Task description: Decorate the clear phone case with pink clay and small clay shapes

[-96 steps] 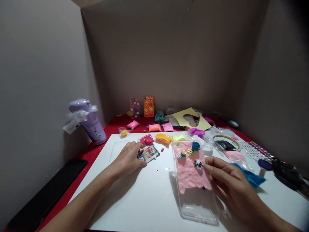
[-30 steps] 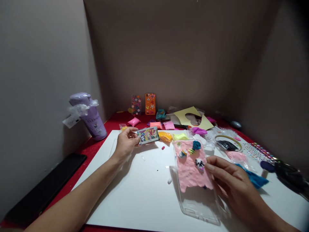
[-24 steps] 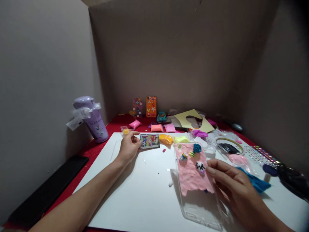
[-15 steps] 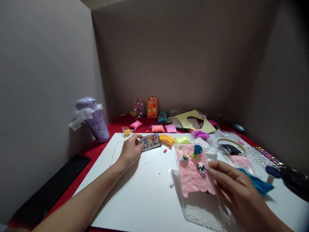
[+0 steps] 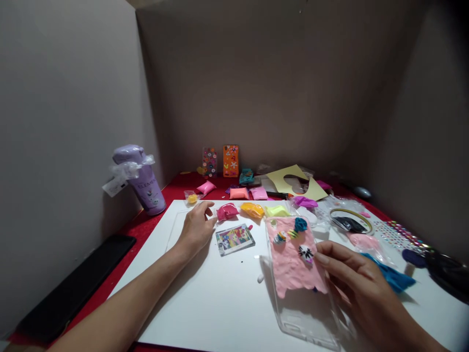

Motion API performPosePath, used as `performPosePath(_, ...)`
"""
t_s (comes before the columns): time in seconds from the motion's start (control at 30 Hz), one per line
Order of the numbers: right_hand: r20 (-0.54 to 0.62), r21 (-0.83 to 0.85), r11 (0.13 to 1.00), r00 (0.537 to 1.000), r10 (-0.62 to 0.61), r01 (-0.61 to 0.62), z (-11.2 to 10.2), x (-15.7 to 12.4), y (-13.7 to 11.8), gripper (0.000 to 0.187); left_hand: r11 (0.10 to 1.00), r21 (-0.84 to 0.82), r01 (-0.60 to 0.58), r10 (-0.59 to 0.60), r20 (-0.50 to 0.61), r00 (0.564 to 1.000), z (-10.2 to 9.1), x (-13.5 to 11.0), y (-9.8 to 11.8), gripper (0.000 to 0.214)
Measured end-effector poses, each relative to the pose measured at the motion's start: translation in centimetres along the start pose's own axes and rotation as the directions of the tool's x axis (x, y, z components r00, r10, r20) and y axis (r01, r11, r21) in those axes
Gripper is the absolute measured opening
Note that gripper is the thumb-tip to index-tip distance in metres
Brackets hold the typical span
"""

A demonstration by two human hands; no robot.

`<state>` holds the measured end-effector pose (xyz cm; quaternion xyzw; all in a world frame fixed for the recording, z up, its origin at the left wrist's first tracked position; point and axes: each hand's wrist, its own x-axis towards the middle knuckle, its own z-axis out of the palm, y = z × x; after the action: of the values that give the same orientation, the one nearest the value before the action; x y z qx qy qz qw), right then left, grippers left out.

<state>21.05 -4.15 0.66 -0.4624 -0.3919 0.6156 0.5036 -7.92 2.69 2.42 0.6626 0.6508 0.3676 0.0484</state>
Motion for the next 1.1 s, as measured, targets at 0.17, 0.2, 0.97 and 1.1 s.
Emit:
performPosePath(0.17,0.009,-0.017,1.000,1.000,-0.024,0.024,0.2,0.0,-0.1,0.024,0.993,0.006,-0.120,0.120,-0.050,0.992,-0.2,-0.7,0.8,0.021)
performPosePath(0.2,0.011,-0.021,0.999,0.999,-0.032,0.032,0.2,0.0,-0.1,0.023,0.987,-0.004,-0.163,0.162,-0.051,0.985,-0.2,-1.1,1.2,0.017)
performPosePath(0.97,0.045,-0.045,0.986,0.986,-0.161,0.163,0.2,1.0,0.1,0.022,0.743,-0.201,-0.639,0.666,0.317,0.675,2.1,-6.0,4.5,0.021)
performPosePath(1.1,0.040,-0.047,0.986,0.986,-0.159,0.161,0.2,1.2,0.1,0.022,0.735,-0.260,-0.626,0.676,0.220,0.703,1.9,-5.6,4.1,0.020)
